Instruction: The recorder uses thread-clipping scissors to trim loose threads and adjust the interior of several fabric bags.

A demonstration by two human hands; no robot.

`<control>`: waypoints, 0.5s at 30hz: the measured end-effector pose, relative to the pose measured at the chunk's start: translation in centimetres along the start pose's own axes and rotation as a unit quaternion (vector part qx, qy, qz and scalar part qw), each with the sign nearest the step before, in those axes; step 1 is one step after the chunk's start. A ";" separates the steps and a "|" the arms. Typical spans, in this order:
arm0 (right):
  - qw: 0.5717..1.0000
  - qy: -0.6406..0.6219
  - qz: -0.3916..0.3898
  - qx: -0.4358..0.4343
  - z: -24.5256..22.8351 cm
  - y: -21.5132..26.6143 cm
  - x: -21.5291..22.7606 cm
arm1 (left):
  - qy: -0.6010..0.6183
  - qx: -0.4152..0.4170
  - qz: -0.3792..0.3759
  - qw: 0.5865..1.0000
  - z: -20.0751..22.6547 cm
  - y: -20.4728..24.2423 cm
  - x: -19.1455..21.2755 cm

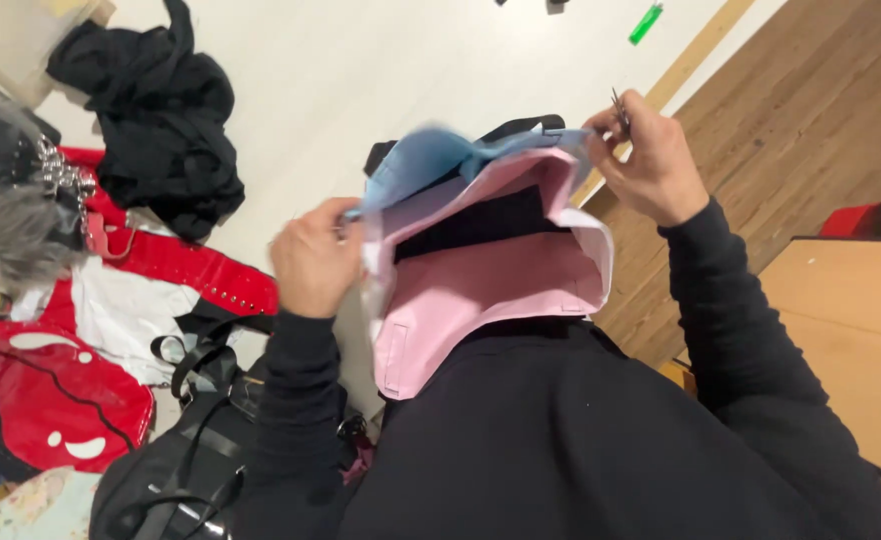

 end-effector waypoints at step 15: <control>0.981 -0.125 0.106 -0.101 8.8 0.3 0.7 | 0.028 -0.017 0.048 0.998 2.9 1.2 6.3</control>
Point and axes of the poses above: each hand's wrist, its own y-axis away from the middle knuckle, its own x-axis out of the back of the hand, z = x × y, the point moved 2 cm from there along -y, towards the middle knuckle, and after that the axes turned 6 degrees about y, right-handed, at the moved point
